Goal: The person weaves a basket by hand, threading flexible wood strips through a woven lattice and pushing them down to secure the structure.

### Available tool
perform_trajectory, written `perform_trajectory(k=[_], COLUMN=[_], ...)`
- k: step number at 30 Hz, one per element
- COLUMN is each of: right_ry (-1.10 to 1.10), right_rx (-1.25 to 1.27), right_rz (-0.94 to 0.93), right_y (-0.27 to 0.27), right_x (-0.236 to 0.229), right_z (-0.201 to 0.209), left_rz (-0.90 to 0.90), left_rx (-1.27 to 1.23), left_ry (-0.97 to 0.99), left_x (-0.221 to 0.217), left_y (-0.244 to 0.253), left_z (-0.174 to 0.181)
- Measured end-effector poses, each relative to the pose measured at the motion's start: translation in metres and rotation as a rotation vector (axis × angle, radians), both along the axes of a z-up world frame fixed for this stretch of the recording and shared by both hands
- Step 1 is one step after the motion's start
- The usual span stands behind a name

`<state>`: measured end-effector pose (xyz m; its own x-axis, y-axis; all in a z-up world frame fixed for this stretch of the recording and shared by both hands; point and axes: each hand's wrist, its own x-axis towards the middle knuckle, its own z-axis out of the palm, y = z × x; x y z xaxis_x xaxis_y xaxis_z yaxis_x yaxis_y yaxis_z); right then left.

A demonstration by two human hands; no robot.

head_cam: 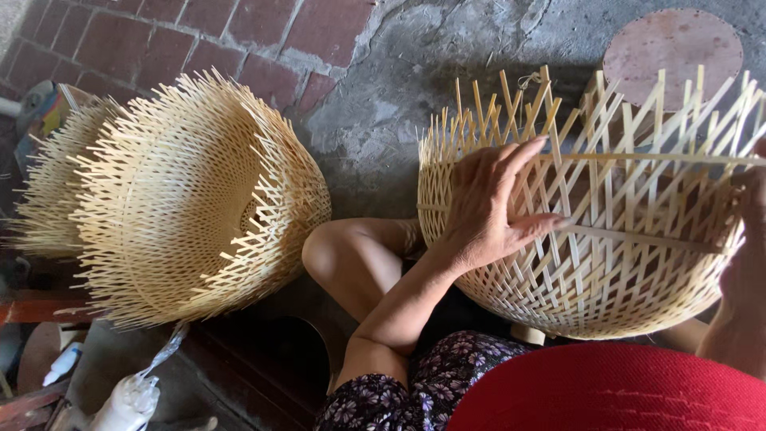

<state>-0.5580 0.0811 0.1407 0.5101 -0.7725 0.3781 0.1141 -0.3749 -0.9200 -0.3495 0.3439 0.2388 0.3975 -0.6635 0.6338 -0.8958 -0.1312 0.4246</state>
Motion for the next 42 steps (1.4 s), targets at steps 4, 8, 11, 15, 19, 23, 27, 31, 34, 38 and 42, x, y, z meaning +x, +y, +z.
perform_trajectory(k=[4,8,11,15,19,23,27,31,34,38,42], right_ry=[0.058,-0.05,-0.014,-0.049,0.15,0.293,0.215,0.441,0.503,0.698,0.515], right_rx=[0.125,0.312,0.323,0.306,-0.349,-0.56,-0.595,-0.695,-0.691,-0.872,-0.731], right_rz=[0.123,0.247,0.169,0.135,0.13,0.225,0.229,0.093,0.141,0.024,0.31], right_y=[0.016,0.008,0.0,0.001,-0.001,0.012,0.025,0.04,0.043,0.052,0.023], right_x=[0.022,0.022,0.008,0.006,0.016,0.022,0.041,0.042,0.049,0.054,0.068], right_z=[0.027,0.015,-0.005,0.0,0.042,0.083,0.101,0.103,0.109,0.128,0.115], left_rz=[-0.036,-0.063,-0.095,-0.132,-0.109,-0.156,-0.159,-0.165,-0.187,-0.141,-0.141], left_rx=[0.054,0.096,0.101,0.02,0.094,0.015,-0.01,-0.041,-0.006,0.06,0.077], left_ry=[0.032,0.129,0.15,0.052,0.01,0.1,0.145,0.198,0.2,0.131,0.129], left_x=[0.005,0.009,0.007,0.012,0.015,0.016,0.017,0.017,0.017,0.015,0.014], left_y=[-0.001,0.0,0.0,-0.009,-0.03,-0.035,-0.028,-0.026,-0.028,-0.026,-0.027], left_z=[0.007,0.01,0.009,0.001,-0.011,-0.008,0.007,0.011,0.01,0.012,0.013])
